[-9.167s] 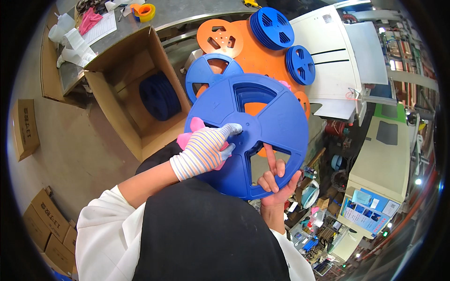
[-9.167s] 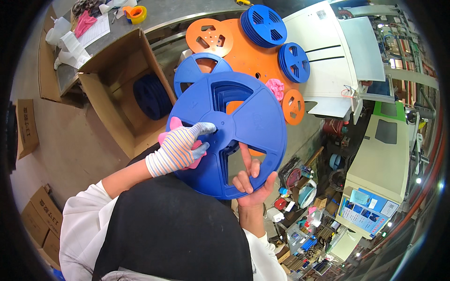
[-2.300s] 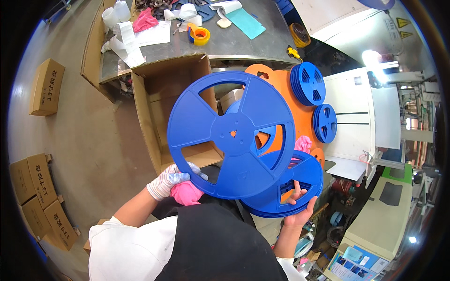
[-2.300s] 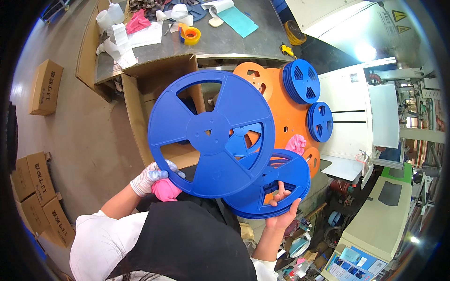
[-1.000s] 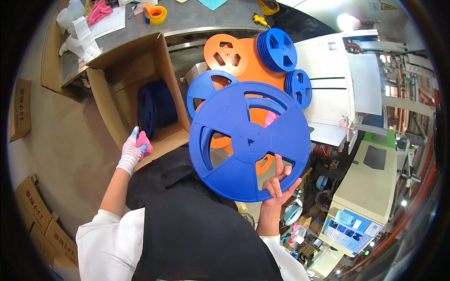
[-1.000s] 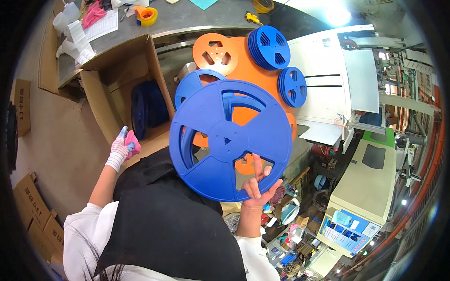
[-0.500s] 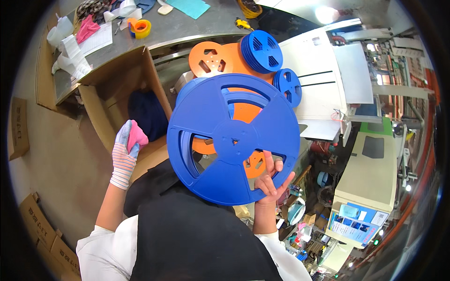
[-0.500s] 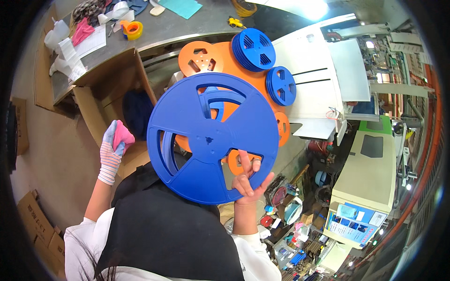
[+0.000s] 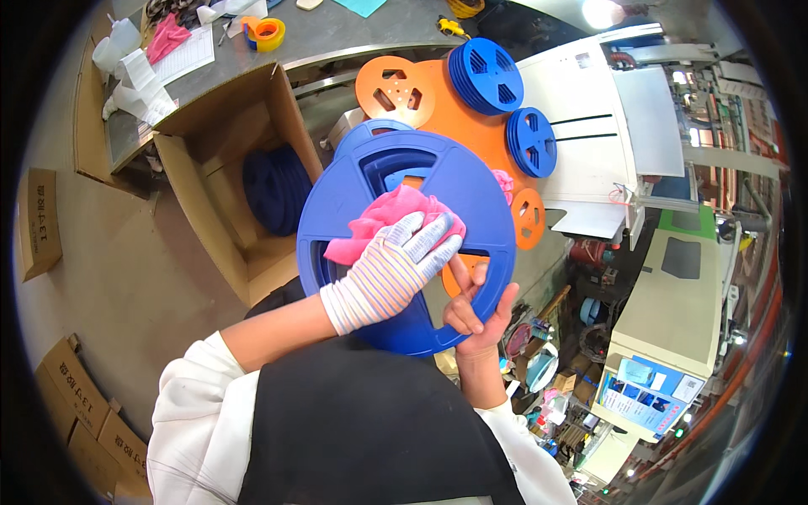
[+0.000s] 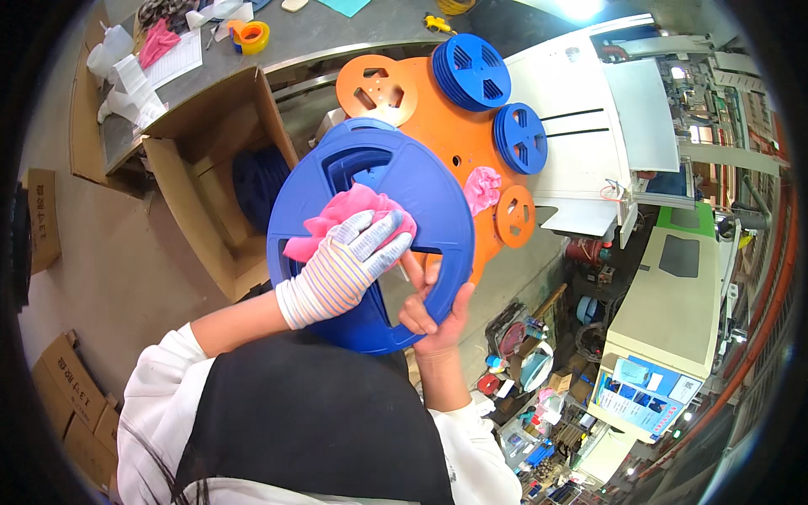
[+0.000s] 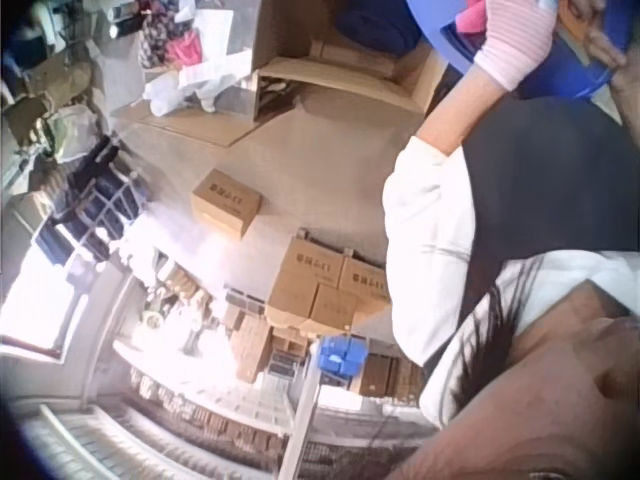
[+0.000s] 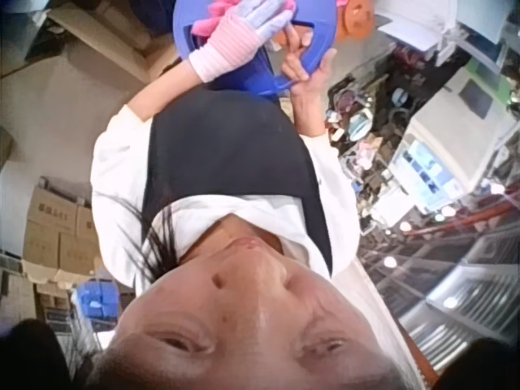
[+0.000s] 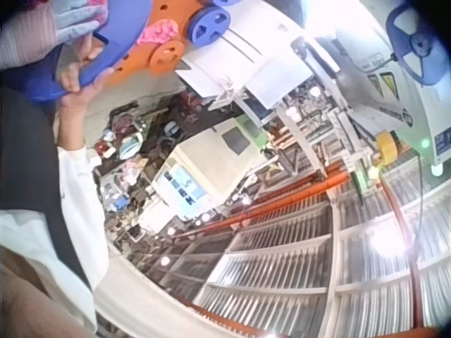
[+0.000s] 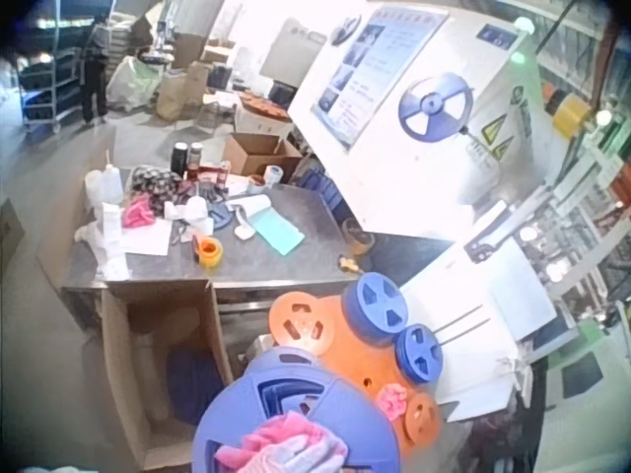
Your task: The person wipes the surfaces of blue plastic spools with a pink cloth, then places them into a cardboard box. The person also stacks blue spools on a conveyor belt.
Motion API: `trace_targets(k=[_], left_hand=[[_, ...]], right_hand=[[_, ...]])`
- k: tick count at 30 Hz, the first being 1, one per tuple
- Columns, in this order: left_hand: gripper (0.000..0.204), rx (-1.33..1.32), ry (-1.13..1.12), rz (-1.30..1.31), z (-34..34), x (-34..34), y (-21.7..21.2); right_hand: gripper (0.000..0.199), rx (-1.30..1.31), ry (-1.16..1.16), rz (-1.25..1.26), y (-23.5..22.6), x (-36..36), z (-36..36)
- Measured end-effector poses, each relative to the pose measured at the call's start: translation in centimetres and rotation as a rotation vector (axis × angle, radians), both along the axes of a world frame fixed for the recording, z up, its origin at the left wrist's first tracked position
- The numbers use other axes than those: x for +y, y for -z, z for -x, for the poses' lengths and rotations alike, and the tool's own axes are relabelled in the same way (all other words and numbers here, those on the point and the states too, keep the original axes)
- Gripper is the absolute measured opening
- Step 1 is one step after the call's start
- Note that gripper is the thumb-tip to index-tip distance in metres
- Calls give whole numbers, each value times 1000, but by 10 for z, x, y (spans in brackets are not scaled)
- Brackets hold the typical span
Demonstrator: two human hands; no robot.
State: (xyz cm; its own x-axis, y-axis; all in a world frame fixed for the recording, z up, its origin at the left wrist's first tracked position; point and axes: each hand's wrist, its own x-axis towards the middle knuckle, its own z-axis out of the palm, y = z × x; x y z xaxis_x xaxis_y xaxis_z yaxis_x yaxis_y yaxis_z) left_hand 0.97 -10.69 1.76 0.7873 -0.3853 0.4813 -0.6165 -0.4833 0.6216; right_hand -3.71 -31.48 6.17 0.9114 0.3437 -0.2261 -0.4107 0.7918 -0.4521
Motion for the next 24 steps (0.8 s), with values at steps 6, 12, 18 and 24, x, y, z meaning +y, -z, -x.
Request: trace_targets(k=[6,12,18,24], left_hand=[[55,93,-203,-269,-8,83,105],[74,244,-425,-107,32,118,73],[50,54,-51,-530,47,88,62],[43,233,10,-124,55,100,58]], right_hand=[[45,-18,110,21,-10,-18,11],[40,-28,300,-137,-8,-32,1],[45,-7,244,-162,-7,-20,-18],[71,9,173,377,-39,7,-42]])
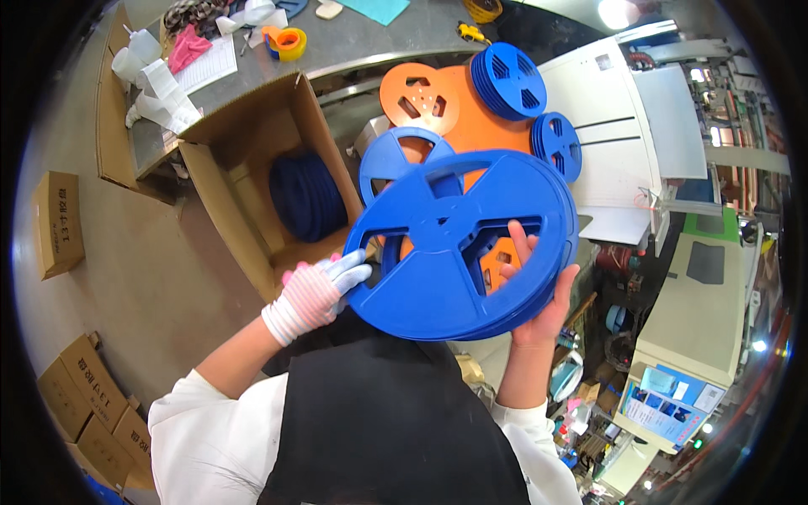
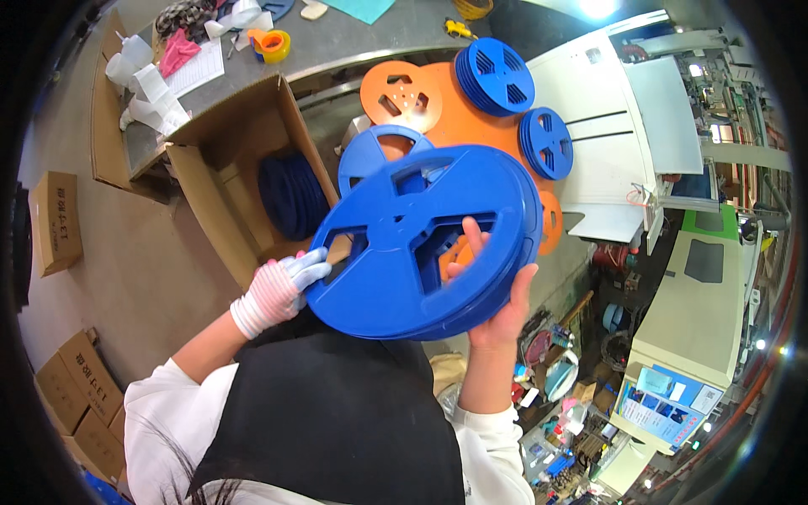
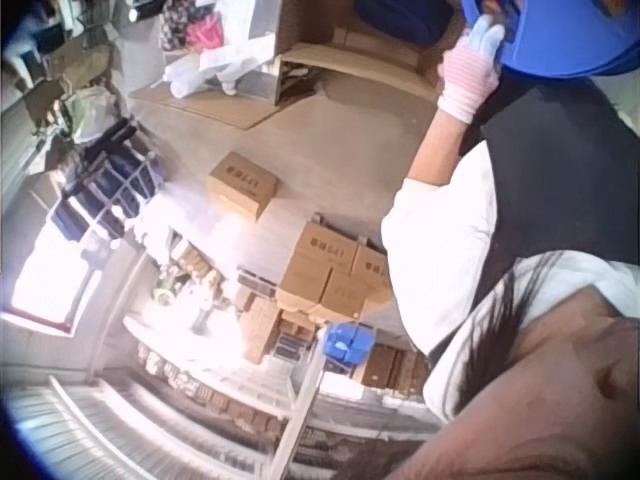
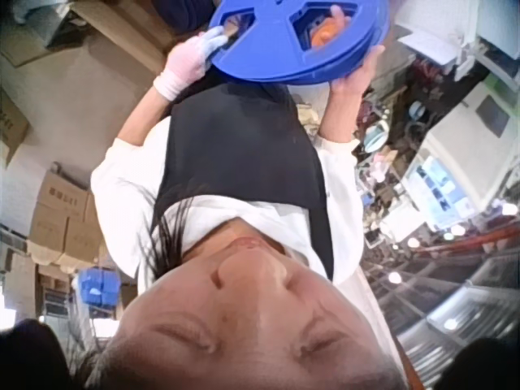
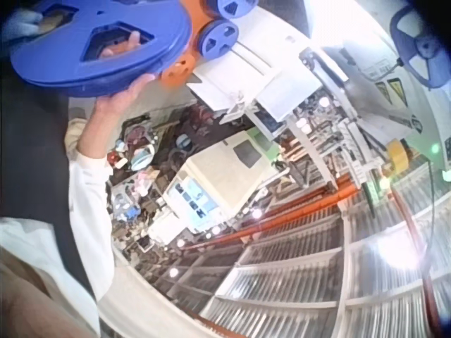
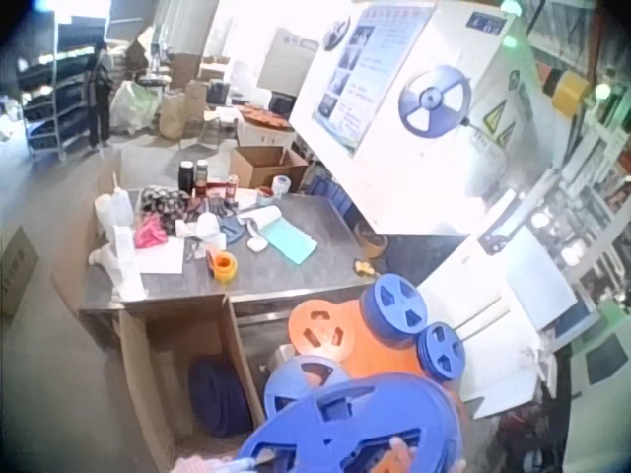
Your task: The person wipes the surfaces of blue plastic spools with a pink cloth, then places them into a cardboard box. The person also stacks blue spools on a conveyor belt.
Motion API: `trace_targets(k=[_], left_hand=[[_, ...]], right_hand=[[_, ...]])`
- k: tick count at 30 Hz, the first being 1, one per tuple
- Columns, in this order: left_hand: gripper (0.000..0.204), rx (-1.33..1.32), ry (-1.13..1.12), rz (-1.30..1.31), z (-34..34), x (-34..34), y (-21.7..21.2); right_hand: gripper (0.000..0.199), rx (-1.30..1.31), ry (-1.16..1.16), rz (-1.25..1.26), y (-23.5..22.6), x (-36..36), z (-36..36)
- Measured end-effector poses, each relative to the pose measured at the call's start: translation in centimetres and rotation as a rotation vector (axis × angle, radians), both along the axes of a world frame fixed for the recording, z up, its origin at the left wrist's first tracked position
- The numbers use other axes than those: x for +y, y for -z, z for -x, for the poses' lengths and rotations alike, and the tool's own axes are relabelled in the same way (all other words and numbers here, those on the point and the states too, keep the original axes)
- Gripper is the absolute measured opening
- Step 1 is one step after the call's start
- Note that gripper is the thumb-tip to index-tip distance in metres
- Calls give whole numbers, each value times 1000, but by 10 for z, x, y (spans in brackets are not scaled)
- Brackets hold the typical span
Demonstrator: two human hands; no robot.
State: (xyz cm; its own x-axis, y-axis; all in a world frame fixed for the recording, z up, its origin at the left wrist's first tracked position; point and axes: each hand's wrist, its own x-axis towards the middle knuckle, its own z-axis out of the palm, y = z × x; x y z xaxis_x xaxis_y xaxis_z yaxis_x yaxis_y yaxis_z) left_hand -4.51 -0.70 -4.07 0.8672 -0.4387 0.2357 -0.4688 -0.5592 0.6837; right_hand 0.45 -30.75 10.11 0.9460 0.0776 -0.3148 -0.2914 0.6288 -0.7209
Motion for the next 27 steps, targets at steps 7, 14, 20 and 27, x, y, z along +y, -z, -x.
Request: trace_targets(k=[7,14,20,27], left_hand=[[38,1108,-154,1321,20,38,-1],[40,1252,-217,1554,39,47,11],[40,1261,-195,1569,42,47,13],[39,1258,-179,1588,48,49,13]], right_hand=[[48,20,-19,627,8,-28,6],[41,196,-29,725,25,-37,30],[59,332,104,516,35,-45,41],[51,340,152,635,35,-27,43]])
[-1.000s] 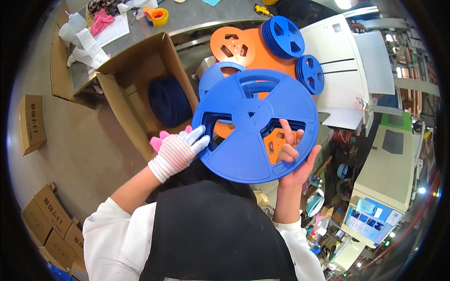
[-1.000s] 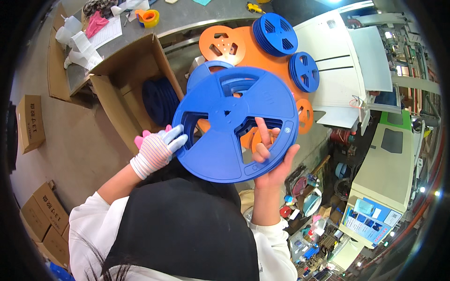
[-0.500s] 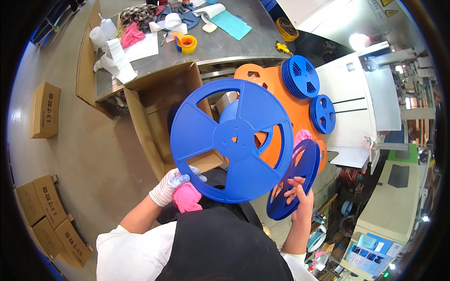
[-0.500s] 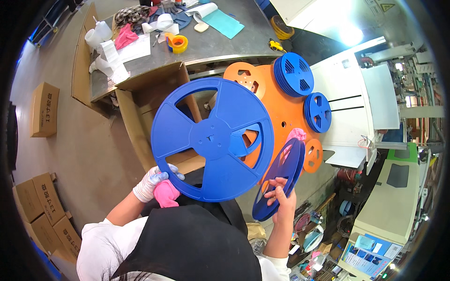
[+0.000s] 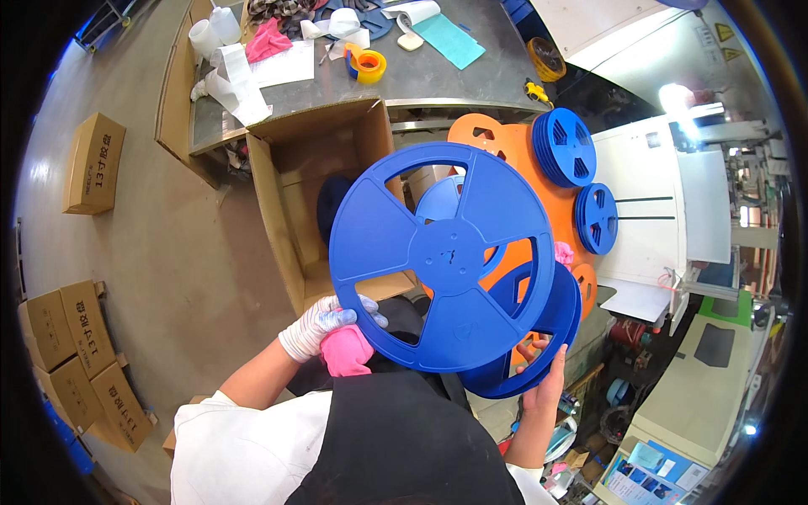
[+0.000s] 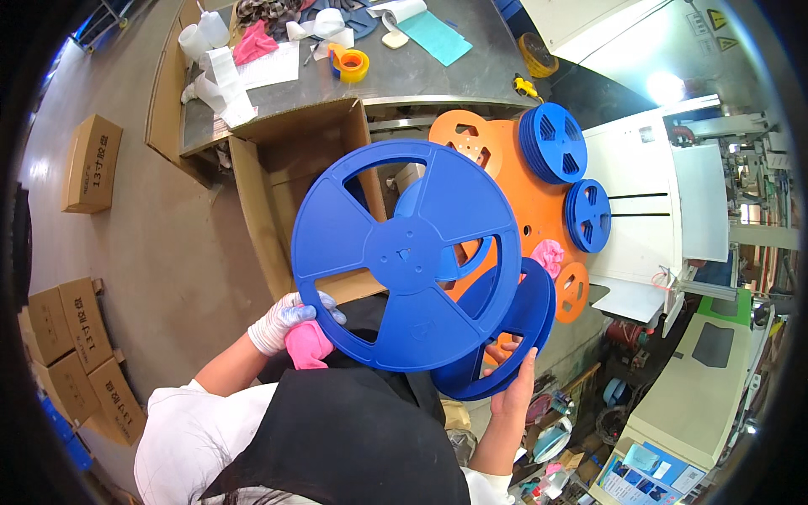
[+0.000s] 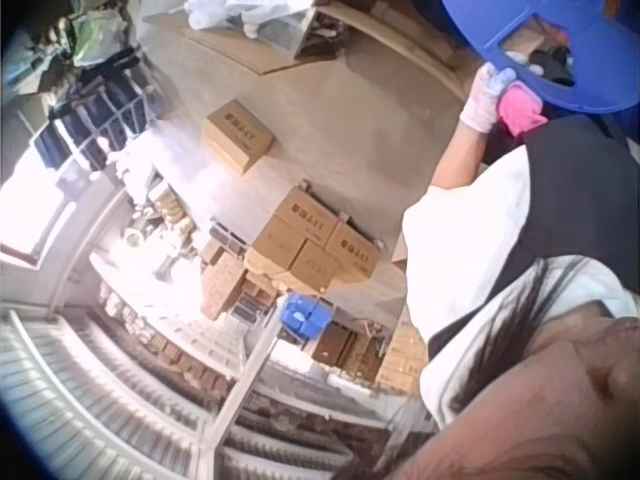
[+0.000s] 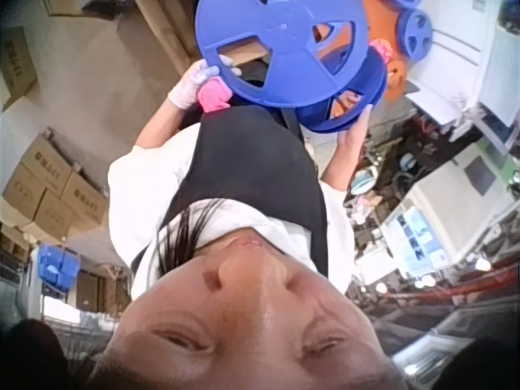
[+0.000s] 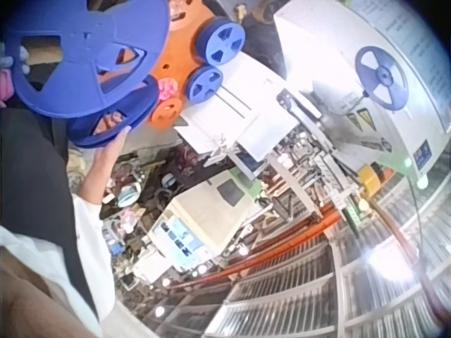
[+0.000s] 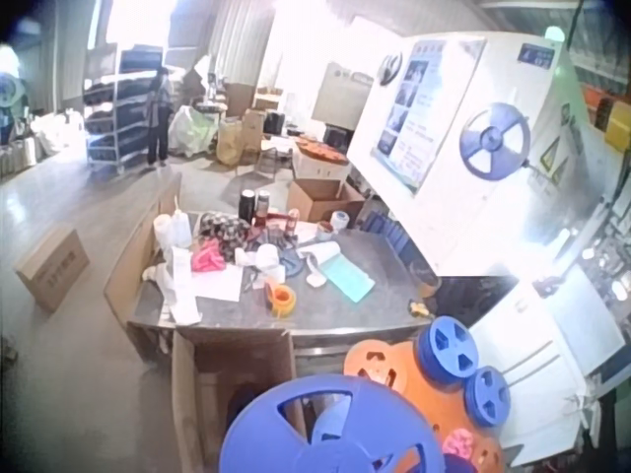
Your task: The person wipes the surfaces of blue plastic spools with a pink cloth, then places them into a cardboard box. The person also stacks blue spools on a conveyor belt.
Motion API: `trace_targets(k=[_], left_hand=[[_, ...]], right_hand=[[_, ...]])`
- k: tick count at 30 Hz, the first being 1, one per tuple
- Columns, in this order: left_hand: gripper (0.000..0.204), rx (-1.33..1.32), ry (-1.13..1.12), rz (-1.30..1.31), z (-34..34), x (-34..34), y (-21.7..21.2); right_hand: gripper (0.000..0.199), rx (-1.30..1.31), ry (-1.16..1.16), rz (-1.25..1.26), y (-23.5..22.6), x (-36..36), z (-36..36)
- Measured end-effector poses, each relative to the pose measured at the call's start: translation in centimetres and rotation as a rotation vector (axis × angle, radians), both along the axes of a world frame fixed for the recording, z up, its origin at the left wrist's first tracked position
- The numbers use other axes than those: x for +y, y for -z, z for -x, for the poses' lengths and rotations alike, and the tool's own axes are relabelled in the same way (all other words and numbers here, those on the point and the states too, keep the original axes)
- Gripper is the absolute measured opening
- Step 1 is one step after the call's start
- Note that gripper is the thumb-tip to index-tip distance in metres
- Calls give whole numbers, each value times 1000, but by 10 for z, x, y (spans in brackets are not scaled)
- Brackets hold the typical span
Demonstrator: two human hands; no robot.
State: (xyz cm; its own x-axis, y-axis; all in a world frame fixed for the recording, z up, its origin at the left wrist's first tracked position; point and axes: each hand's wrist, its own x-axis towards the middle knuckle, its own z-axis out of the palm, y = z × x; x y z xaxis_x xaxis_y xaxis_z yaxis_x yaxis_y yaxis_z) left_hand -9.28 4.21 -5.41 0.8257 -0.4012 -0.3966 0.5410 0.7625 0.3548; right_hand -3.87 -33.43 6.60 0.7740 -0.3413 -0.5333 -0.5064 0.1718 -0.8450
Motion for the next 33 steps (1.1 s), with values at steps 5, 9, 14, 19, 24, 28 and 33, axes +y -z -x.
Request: trace_targets(k=[5,9,14,19,24,28,33], left_hand=[[48,46,-43,-267,0,17,-29],[40,32,-194,-591,0,51,-9],[17,132,1,-1482,-15,62,149],[33,242,268,-1797,-24,52,257],[59,-2,13,-1488,-31,31,236],[74,-121,-13,-590,-72,-3,35],[87,-362,319,-290,-73,-33,-65]], right_hand=[[50,-133,94,-161,14,-21,5],[56,-261,216,-367,11,-21,5],[53,-432,29,-745,22,-39,9],[49,-461,7,-901,21,-35,12],[43,-490,-20,-985,12,-26,15],[36,-513,-5,-1116,10,-14,19],[38,-510,-116,-1035,1,-1,17]])
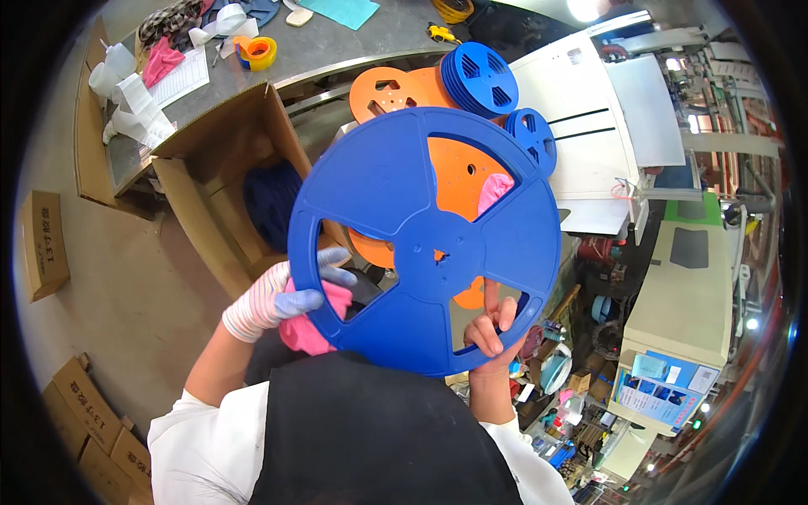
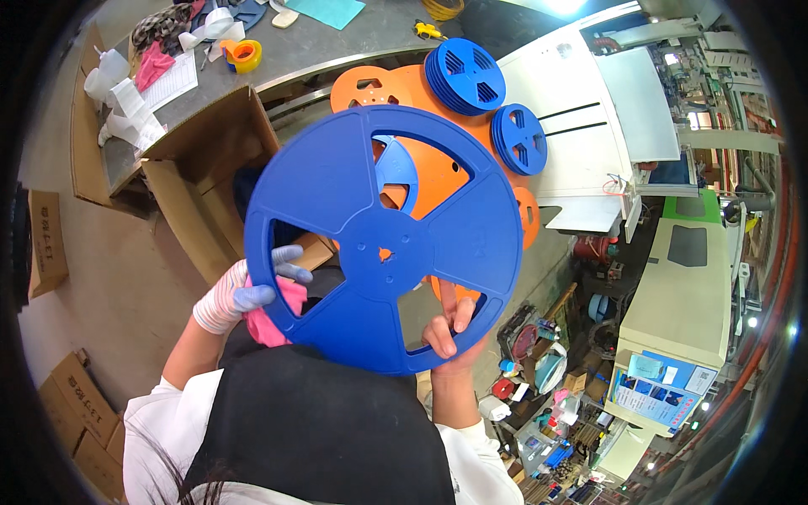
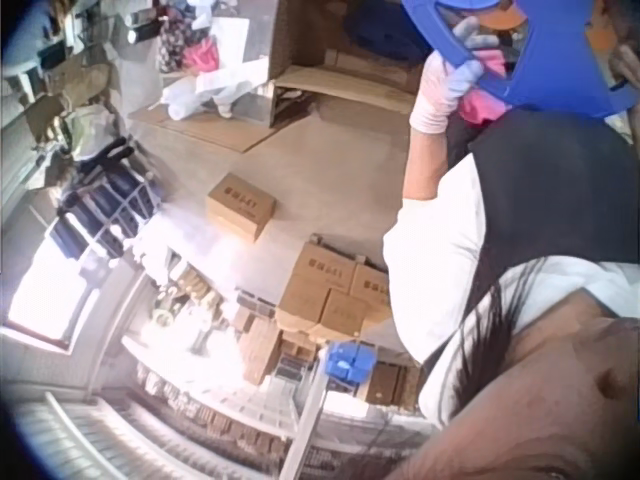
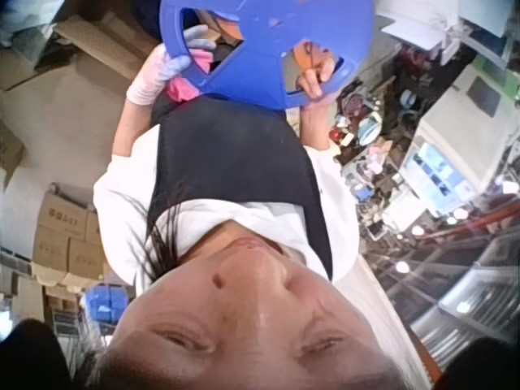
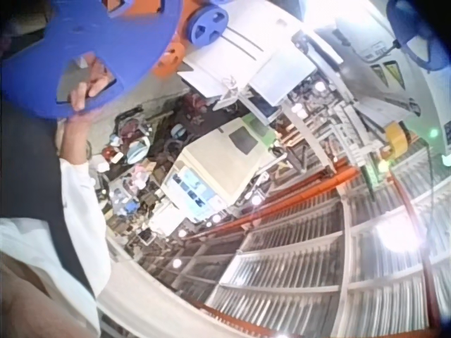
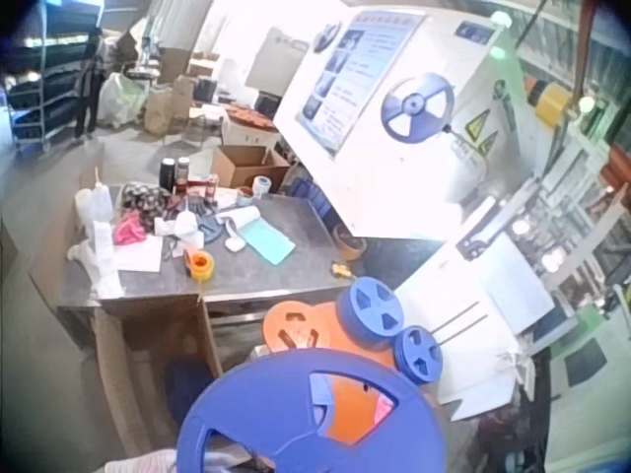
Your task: The person wipes the surfaces of blue plastic spools with a pink cloth, then places them into a cardboard box. The person also stacks blue spools on a conveyor belt.
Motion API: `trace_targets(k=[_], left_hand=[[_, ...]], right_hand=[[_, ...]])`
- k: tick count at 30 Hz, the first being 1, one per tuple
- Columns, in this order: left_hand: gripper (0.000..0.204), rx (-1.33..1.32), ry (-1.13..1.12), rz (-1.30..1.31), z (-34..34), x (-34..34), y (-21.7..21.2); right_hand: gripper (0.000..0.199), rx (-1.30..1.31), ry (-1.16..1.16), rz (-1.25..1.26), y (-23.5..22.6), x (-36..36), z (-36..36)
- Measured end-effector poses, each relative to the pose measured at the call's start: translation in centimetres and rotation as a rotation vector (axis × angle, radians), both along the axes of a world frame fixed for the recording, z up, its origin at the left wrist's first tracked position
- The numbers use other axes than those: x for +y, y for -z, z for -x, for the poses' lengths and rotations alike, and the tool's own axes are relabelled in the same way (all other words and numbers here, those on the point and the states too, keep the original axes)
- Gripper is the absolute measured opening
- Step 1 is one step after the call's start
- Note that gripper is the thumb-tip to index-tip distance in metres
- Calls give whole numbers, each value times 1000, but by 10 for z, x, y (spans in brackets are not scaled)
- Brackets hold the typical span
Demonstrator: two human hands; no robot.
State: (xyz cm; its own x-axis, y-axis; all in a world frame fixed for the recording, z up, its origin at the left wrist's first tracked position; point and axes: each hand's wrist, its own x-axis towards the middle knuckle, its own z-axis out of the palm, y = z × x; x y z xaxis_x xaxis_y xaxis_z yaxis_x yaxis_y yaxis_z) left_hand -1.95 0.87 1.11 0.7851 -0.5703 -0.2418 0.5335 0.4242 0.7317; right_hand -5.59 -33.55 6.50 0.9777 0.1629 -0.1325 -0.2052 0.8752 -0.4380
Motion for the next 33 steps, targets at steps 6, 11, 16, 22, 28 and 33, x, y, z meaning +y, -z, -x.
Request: trace_targets(k=[6,11,16,22,28,33], left_hand=[[37,40,-38,105,7,0,-4],[34,40,32,96,2,1,-6],[35,30,88,134,-5,-5,-3],[36,79,123,172,-1,-3,1],[35,76,103,236,5,-5,20],[35,116,61,211,11,1,14]], right_hand=[[35,81,671,1227,-16,-50,-7],[20,-1014,158,2200,-97,20,-53],[17,-1312,-85,2162,-80,34,-79],[13,-1643,-359,2203,-67,34,-85],[9,-1729,-397,2140,-40,30,-97],[3,-837,579,2291,-64,-18,-98]])
